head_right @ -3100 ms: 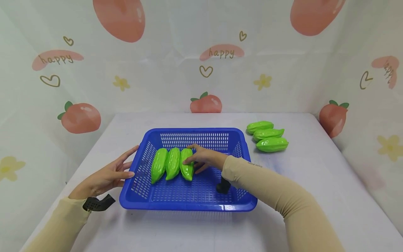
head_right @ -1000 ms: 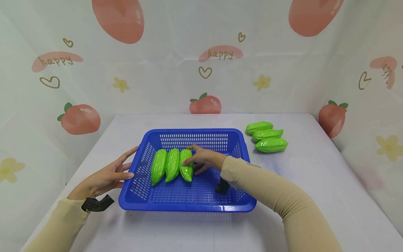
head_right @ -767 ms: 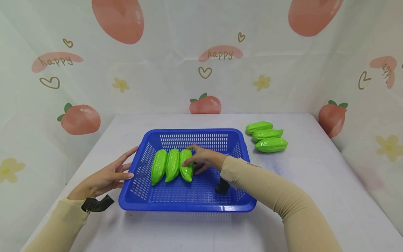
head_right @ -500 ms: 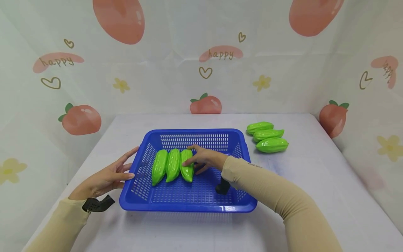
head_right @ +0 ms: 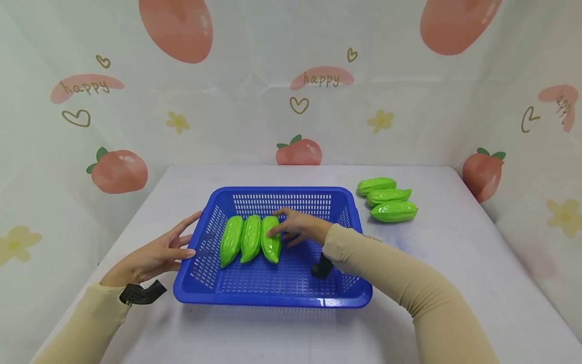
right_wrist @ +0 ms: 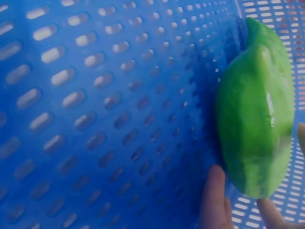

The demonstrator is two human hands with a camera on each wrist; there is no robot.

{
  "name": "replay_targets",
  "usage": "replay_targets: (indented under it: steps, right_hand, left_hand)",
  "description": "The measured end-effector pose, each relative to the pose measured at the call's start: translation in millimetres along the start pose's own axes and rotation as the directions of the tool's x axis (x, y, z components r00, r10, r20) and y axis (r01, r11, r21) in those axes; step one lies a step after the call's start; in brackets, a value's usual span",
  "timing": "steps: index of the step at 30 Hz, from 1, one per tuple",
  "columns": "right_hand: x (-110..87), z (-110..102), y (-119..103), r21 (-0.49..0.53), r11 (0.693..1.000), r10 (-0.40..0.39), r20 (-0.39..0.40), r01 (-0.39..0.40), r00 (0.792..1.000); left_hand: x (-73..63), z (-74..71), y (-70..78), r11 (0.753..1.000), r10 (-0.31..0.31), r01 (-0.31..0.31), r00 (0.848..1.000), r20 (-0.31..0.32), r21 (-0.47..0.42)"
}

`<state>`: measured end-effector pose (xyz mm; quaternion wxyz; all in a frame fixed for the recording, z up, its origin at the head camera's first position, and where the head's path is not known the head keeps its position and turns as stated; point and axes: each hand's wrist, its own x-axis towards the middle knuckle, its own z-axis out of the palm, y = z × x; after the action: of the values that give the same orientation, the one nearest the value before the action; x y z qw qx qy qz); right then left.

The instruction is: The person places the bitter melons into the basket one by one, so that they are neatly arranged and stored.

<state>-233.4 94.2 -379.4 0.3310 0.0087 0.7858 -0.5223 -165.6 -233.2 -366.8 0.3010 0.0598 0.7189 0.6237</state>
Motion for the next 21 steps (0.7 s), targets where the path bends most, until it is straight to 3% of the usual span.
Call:
replay_targets:
  steps: [11,21]
  right_hand:
    - [-6.0,-9.4,-11.5,-0.026,1.000,0.008,-0.054,-0.009,0.999]
    - [-26.7,-31.6,-36.2,0.002,0.996,-0.092,-0.019,0.093,0.996]
  left_hand:
    - [1.2,-1.1,-1.4,1.000,-0.004,0.005,1.000,0.007,-0.015]
    - [1.2,-1.9,-1.4,1.000,0.006,-0.006,1.000,0.011,-0.012]
